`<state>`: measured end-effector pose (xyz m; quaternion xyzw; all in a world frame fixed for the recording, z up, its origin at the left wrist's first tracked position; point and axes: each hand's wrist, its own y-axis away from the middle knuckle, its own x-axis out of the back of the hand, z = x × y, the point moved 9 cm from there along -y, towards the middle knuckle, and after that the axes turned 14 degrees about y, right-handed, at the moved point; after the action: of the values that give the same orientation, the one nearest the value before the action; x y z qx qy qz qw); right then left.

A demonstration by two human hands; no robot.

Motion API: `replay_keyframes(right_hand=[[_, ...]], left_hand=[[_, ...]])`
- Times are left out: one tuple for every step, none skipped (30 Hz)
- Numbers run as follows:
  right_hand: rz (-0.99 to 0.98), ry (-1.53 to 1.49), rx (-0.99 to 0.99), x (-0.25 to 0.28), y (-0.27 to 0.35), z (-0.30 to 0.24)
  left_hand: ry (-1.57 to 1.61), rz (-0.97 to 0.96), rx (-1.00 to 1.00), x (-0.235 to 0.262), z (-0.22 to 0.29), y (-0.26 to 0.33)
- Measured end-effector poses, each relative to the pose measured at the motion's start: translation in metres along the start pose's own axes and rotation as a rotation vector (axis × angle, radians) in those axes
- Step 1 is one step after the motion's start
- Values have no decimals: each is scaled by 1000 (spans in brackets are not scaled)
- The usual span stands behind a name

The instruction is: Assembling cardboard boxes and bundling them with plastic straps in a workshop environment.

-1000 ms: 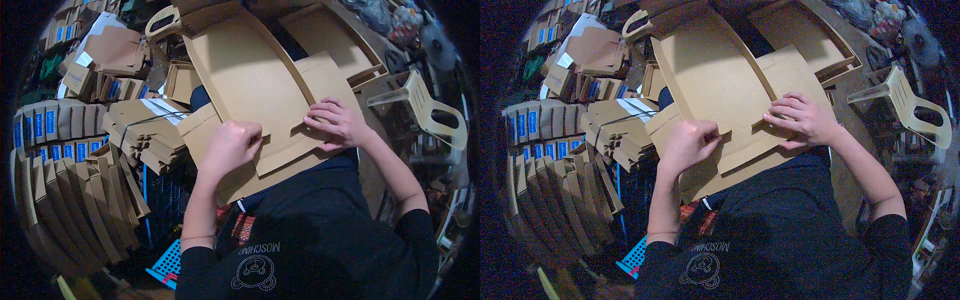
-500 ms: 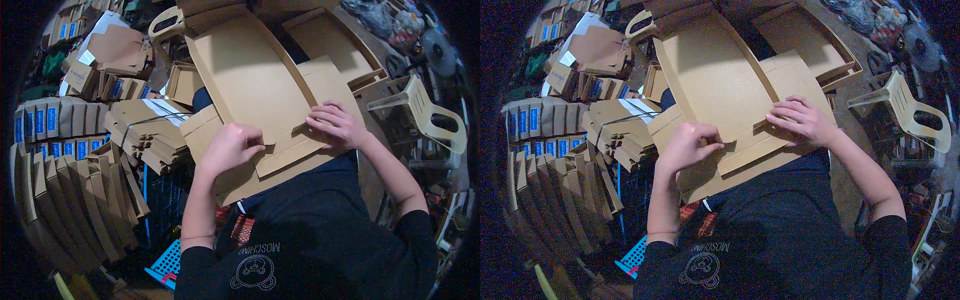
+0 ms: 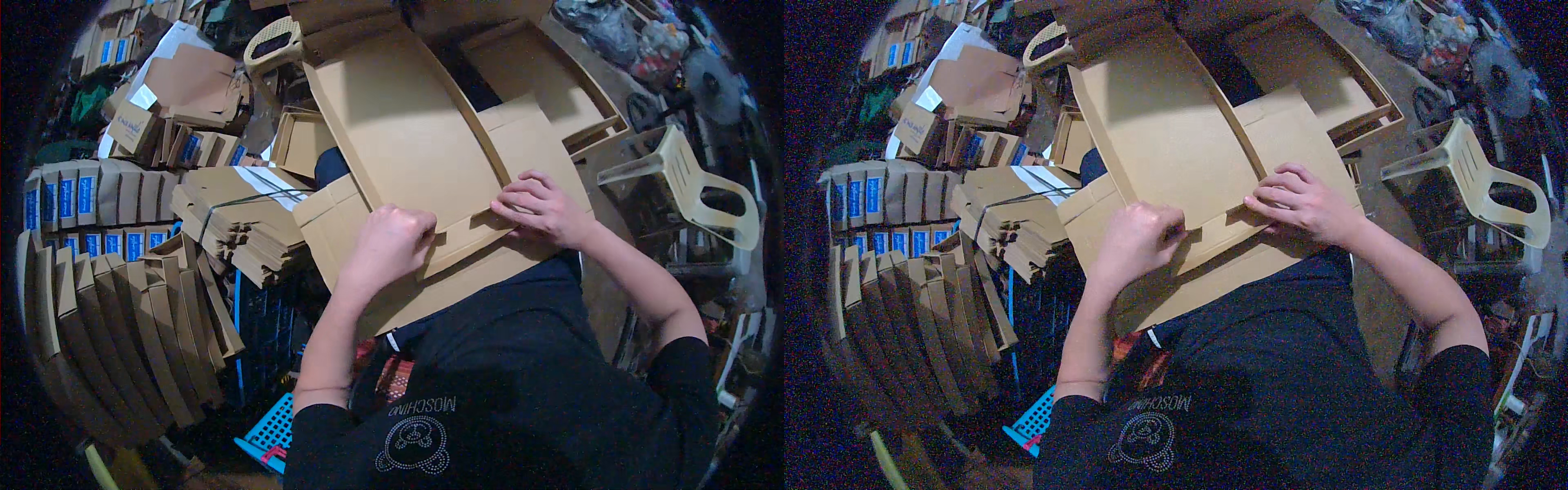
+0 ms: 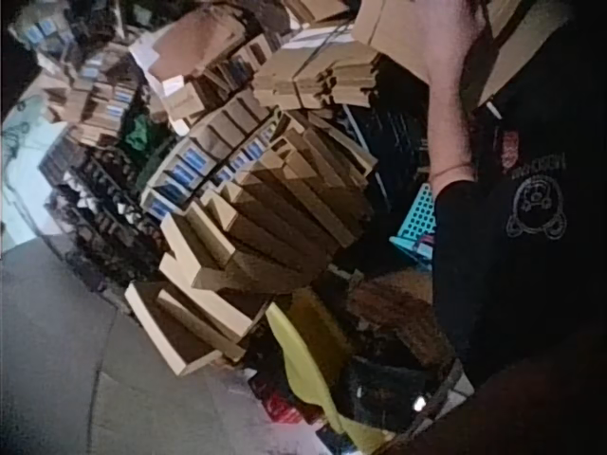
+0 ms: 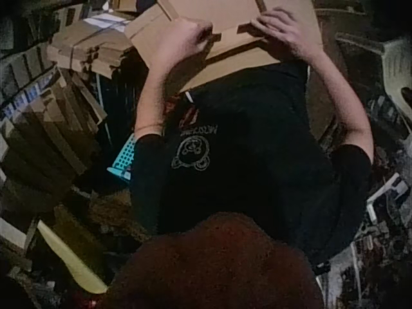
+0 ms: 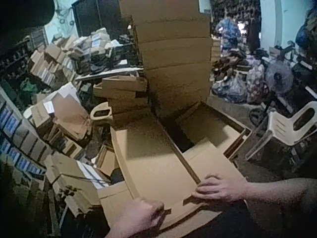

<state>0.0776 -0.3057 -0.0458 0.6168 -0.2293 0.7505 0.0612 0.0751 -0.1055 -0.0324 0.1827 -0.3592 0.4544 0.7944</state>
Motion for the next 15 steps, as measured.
replay_keyframes(right_hand=[[-2, -14, 7, -1, 0, 0], [0, -10, 8, -2, 1, 1], [-10, 3, 14, -3, 3, 0], [-18, 15, 20, -5, 4, 0], [-16, 19, 22, -6, 4, -1], [-4, 8, 16, -7, 4, -2], [9, -4, 11, -6, 5, -2], [11, -3, 14, -4, 4, -2], [23, -55, -8, -1, 2, 3], [36, -107, -30, 2, -1, 8], [39, -105, -25, 5, -1, 8], [74, -186, -92, 11, 2, 14], [108, -269, -161, 16, 6, 22], [109, -269, -160, 19, 9, 25], [125, -293, -189, 25, 12, 29]], left_hand=[[11, -8, 2, -1, -1, -1], [22, -17, 4, -2, -2, -1], [20, -13, 1, -2, -4, -1], [44, -28, -7, -4, -6, -2], [68, -43, -16, -5, -7, -2], [66, -40, -17, -5, -9, -1], [83, -46, -6, -6, -10, 0], [100, -52, 6, -6, -12, 1], [97, -46, 5, -2, -13, 1], [167, -36, 14, 3, -14, 3], [237, -27, 23, 9, -15, 4], [236, -23, 24, 16, -11, 5], [284, 66, 33, 32, -8, 6], [332, 154, 42, 45, -8, 7], [368, 168, 28, 49, -11, 9]])
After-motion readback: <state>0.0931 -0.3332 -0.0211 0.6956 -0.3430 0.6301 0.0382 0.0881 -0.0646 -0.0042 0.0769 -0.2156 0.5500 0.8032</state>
